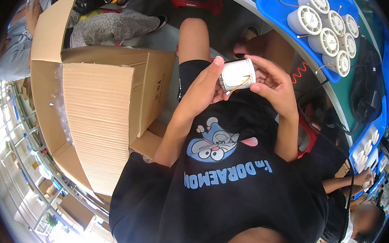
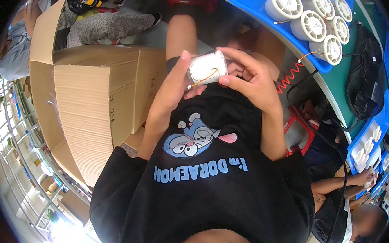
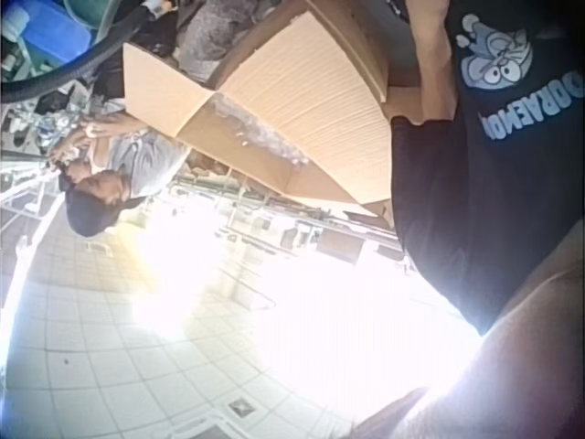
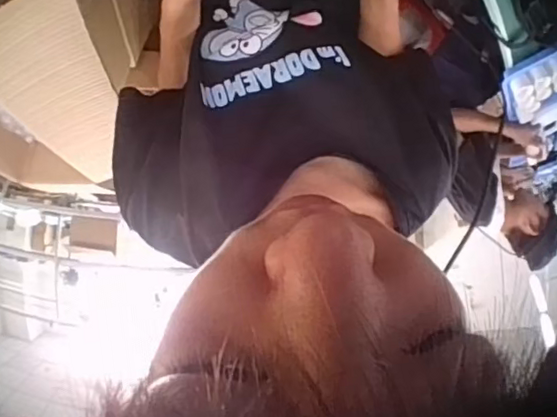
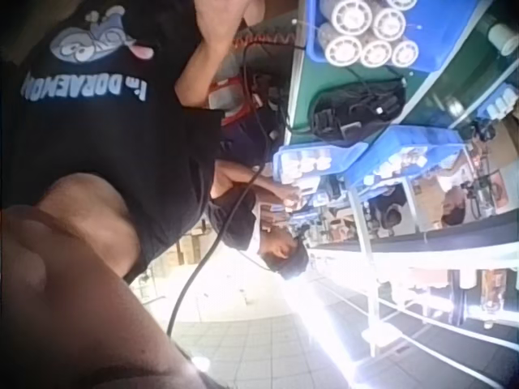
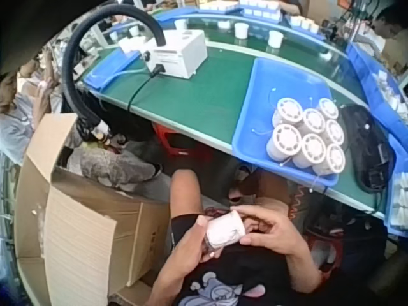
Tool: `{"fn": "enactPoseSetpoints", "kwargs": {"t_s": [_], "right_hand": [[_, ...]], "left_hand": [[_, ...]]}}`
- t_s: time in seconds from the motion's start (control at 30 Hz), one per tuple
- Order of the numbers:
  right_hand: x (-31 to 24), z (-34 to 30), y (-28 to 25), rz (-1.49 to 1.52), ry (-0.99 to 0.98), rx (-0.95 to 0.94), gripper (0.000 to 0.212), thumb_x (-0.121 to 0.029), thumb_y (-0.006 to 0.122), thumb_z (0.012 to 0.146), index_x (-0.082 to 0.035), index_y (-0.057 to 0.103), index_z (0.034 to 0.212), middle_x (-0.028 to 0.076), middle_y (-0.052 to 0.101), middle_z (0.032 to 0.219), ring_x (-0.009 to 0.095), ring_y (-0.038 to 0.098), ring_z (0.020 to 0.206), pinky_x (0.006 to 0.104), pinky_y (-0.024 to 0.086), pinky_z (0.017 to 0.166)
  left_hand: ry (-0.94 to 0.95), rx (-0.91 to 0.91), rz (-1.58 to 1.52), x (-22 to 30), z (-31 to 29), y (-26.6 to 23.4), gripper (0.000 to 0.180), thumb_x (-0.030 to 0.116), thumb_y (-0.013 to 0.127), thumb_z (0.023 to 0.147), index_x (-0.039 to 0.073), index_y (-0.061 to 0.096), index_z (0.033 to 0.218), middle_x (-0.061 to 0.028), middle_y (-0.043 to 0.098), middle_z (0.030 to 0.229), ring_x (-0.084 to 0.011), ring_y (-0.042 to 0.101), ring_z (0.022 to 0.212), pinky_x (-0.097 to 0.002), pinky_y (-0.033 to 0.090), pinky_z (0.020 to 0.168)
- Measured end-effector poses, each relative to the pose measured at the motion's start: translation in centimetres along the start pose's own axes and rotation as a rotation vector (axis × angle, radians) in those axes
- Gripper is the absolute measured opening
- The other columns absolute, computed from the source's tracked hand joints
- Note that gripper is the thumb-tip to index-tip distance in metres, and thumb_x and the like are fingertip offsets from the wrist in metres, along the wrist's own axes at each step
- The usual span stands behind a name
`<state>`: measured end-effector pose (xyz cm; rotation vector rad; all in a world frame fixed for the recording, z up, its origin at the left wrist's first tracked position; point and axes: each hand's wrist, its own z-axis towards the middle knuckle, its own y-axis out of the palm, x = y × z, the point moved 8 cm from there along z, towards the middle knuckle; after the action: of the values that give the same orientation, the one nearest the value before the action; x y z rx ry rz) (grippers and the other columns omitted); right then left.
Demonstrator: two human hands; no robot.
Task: The recorder is seen placing electronic components into small plastic bags and then organizing them into a cardboard box on an assembly line.
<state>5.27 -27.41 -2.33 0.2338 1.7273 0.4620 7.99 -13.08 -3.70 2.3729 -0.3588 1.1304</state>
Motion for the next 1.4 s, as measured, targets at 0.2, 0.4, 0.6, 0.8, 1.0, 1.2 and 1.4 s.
{"fn": "enactPoseSetpoints", "kwargs": {"t_s": [0.2, 0.4, 0.6, 0.8, 1.0, 1.2, 1.4], "right_hand": [[0.4, 0.0, 0.2, -0.02, -0.02, -0.029, 0.055, 0.003, 0.068, 0.084, 0.004, 0.048, 0.135, 0.011, 0.057, 0.122, 0.01, 0.058, 0.094, 0.024, 0.049, 0.083], [0.5, -0.1, 0.5, -0.019, -0.019, -0.048, 0.055, 0.002, 0.068, 0.084, 0.004, 0.047, 0.135, 0.012, 0.057, 0.123, 0.011, 0.058, 0.095, 0.0242, 0.049, 0.083], [0.4, -0.1, 0.6, -0.052, -0.025, -0.047, 0.056, 0.002, 0.069, 0.083, 0.004, 0.048, 0.134, 0.012, 0.058, 0.122, 0.012, 0.058, 0.097, 0.0244, 0.05, 0.083], [0.9, 0.0, 0.7, -0.002, 0.0, -0.054, 0.055, 0.001, 0.069, 0.083, 0.004, 0.048, 0.134, 0.011, 0.058, 0.12, 0.012, 0.058, 0.098, 0.0249, 0.05, 0.082], [1.1, 0.0, 0.6, -0.04, 0.014, -0.04, 0.055, 0.0, 0.069, 0.084, 0.004, 0.048, 0.134, 0.01, 0.06, 0.117, 0.011, 0.059, 0.097, 0.0241, 0.049, 0.081], [0.6, 0.0, 0.6, -0.143, -0.001, -0.056, 0.055, -0.001, 0.071, 0.083, 0.002, 0.05, 0.134, 0.008, 0.062, 0.11, 0.011, 0.06, 0.093, 0.0225, 0.049, 0.078], [0.0, 0.2, 0.6, -0.145, -0.012, -0.088, 0.055, -0.001, 0.071, 0.082, 0.002, 0.051, 0.133, 0.008, 0.062, 0.114, 0.012, 0.06, 0.096, 0.0235, 0.049, 0.079]], "left_hand": [[-0.071, -0.042, -0.033, -1.1, -0.1, -0.6, 0.061, 0.059, 0.028, 0.1, 0.005, 0.055, 0.104, -0.0034, 0.055, 0.063, -0.0043, 0.044, 0.048, -0.0181, 0.028, 0.042], [-0.071, -0.137, -0.012, -1.3, -0.2, -0.6, 0.063, 0.061, 0.028, 0.099, 0.004, 0.053, 0.106, -0.0041, 0.056, 0.066, -0.0046, 0.047, 0.051, -0.0179, 0.029, 0.042], [-0.067, -0.084, 0.007, -1.7, -0.3, -1.1, 0.065, 0.058, 0.028, 0.1, 0.001, 0.053, 0.12, -0.0076, 0.061, 0.085, -0.0093, 0.053, 0.059, -0.0182, 0.031, 0.041], [-0.046, -0.086, -0.014, -1.0, -0.5, -0.7, 0.063, 0.059, 0.028, 0.1, 0.002, 0.052, 0.111, -0.0046, 0.057, 0.075, -0.0052, 0.05, 0.055, -0.0173, 0.032, 0.043], [-0.059, -0.142, -0.025, -1.7, -0.5, -0.9, 0.062, 0.058, 0.028, 0.1, 0.003, 0.052, 0.112, -0.0044, 0.057, 0.074, -0.005, 0.049, 0.055, -0.017, 0.031, 0.044], [-0.027, -0.109, 0.058, -2.0, -0.5, -1.6, 0.061, 0.056, 0.027, 0.101, 0.002, 0.05, 0.117, -0.0069, 0.059, 0.079, -0.009, 0.053, 0.059, -0.019, 0.032, 0.042], [0.018, -0.095, 0.139, -1.5, -0.7, -1.5, 0.059, 0.054, 0.026, 0.101, 0.002, 0.049, 0.116, -0.0066, 0.058, 0.079, -0.009, 0.052, 0.058, -0.0189, 0.032, 0.043]]}}
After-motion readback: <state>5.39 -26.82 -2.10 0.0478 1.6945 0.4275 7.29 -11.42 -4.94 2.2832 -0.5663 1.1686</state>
